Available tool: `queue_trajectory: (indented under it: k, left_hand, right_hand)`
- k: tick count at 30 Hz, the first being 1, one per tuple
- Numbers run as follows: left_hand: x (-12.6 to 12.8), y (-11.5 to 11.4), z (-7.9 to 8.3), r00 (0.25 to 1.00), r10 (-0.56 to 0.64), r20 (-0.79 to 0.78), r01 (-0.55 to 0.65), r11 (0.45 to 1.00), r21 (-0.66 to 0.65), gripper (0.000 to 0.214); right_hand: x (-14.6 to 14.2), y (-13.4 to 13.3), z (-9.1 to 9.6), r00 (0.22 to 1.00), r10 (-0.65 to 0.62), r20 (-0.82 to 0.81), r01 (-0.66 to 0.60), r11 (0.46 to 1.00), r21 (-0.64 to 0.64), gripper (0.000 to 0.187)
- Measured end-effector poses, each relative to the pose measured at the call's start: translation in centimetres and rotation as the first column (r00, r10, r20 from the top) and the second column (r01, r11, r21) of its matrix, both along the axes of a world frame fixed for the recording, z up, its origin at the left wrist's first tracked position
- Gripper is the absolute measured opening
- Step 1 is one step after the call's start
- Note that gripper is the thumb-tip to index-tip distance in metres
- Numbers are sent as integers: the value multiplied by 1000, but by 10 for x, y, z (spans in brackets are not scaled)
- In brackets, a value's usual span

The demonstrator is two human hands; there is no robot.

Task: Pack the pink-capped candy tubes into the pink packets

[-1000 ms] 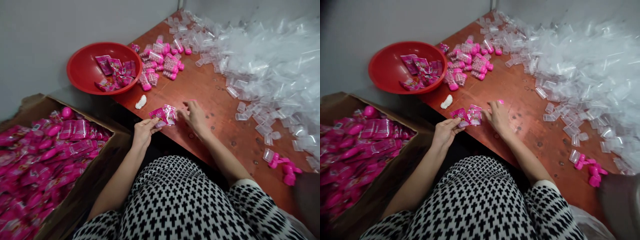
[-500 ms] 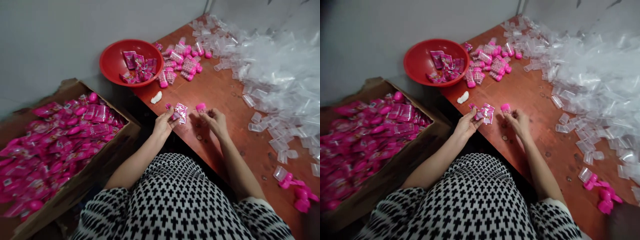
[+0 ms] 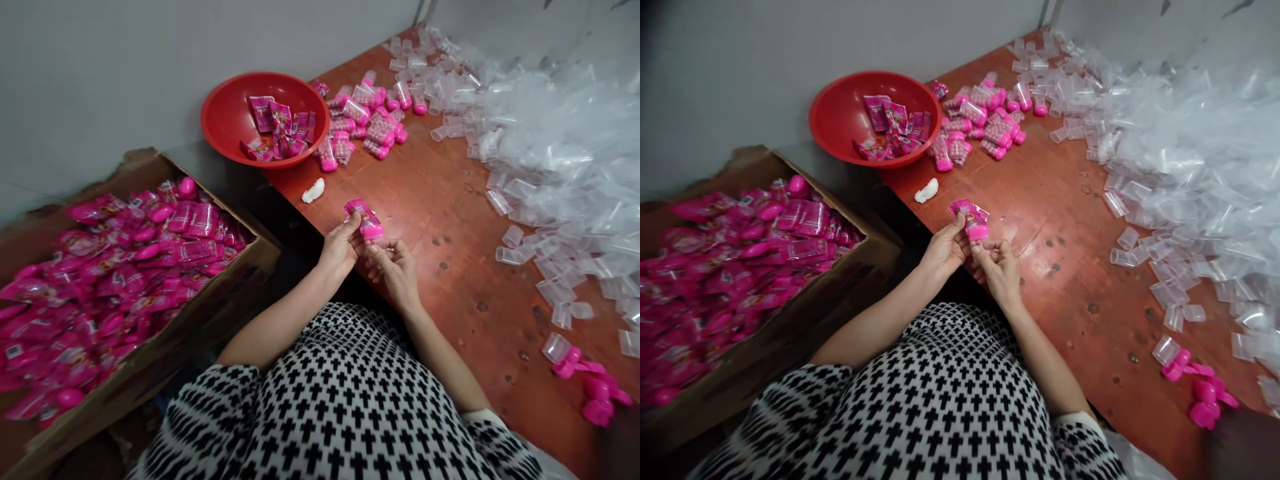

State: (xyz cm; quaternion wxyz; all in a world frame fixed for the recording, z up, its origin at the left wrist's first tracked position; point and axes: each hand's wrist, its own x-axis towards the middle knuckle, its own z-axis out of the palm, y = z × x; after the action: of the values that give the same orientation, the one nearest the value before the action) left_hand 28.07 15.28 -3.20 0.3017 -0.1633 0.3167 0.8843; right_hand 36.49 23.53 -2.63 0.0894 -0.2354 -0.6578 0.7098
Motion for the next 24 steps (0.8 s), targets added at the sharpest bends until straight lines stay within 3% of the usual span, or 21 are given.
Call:
queue_trajectory:
  k: [6, 10, 14, 16, 21, 24]
  left_hand:
    - [-1, -1, 5, 982, -62, -179, 55, 998, -44, 39]
    - [-3, -2, 5, 947, -130, -293, 120, 991, -53, 41]
    - [-2, -1, 4, 944, -203, -261, 186, 979, -89, 41]
    - [-2, 0, 5, 943, -229, -241, 209, 972, -108, 40]
    - [-3, 1, 8, 931, -253, -262, 216, 963, -162, 35]
    - [-2, 3, 9, 923, -252, -291, 202, 961, -191, 33]
  right_hand:
    - [-1, 2, -7, 998, 14, -58, -17, 999, -49, 30]
    - [-1, 4, -13, 997, -20, -72, 26, 996, 81, 30]
    - [-1, 5, -14, 994, -42, -99, 60, 980, 187, 30]
    - [-2, 6, -13, 995, -34, -97, 48, 987, 150, 30]
    - [-3, 10, -10, 997, 35, -75, -46, 987, -154, 30]
    - [-3, 11, -10, 996, -21, -89, 19, 1000, -22, 30]
